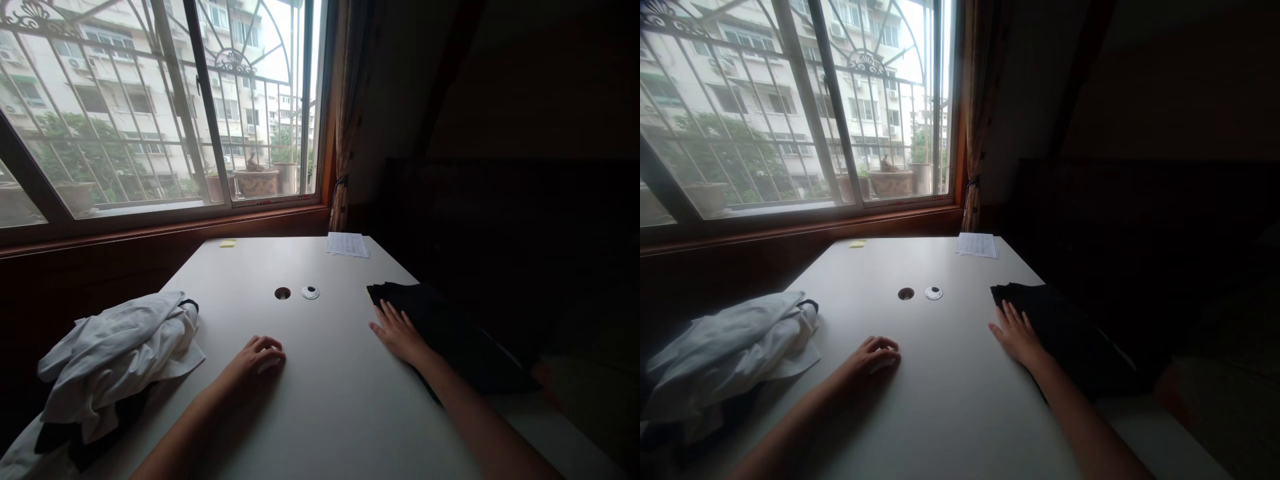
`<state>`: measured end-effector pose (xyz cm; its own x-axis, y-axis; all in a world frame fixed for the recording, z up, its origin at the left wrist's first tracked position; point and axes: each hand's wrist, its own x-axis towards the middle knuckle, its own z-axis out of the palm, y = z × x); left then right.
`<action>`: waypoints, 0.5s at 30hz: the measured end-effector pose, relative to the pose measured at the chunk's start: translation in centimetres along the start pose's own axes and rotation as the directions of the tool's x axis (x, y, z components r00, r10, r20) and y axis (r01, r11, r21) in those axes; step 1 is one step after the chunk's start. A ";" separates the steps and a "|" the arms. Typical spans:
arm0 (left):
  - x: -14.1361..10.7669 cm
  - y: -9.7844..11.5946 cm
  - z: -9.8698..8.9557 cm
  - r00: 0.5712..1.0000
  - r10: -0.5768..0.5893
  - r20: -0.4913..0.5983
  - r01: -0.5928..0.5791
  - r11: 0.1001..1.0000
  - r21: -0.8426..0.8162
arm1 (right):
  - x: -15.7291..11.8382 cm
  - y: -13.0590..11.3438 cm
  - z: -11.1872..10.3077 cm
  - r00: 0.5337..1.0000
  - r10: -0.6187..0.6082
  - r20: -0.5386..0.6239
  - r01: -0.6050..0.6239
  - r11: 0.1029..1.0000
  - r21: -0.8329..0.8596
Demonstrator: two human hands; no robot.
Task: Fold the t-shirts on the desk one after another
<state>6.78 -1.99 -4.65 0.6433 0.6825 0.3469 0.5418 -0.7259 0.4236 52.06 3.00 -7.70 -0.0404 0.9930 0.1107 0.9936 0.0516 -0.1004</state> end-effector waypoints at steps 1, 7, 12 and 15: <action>0.0 -0.1 0.0 1.000 0.006 0.000 -0.006 1.000 0.000 | -0.2 -0.4 0.1 1.000 -0.003 -0.005 0.002 1.000 -0.011; -0.4 -0.4 -2.7 0.985 -0.070 -0.160 0.094 0.985 0.144 | -2.2 -4.3 0.6 0.978 -0.176 -0.111 0.172 0.984 -0.042; -1.9 -0.7 -10.2 0.891 -0.188 -0.413 0.365 0.837 0.407 | -4.0 -6.5 0.9 0.942 -0.281 -0.184 0.287 0.958 0.003; -4.9 -2.1 -15.0 0.789 -0.362 -0.497 0.600 0.631 0.492 | -4.2 -6.6 0.6 0.934 -0.283 -0.219 0.296 0.955 0.028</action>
<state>-5.61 -2.50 5.31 0.0424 0.8434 0.5356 0.9939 -0.0901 0.0633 45.56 -1.44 -8.11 -0.2962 0.8892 0.3486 0.9336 0.3466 -0.0908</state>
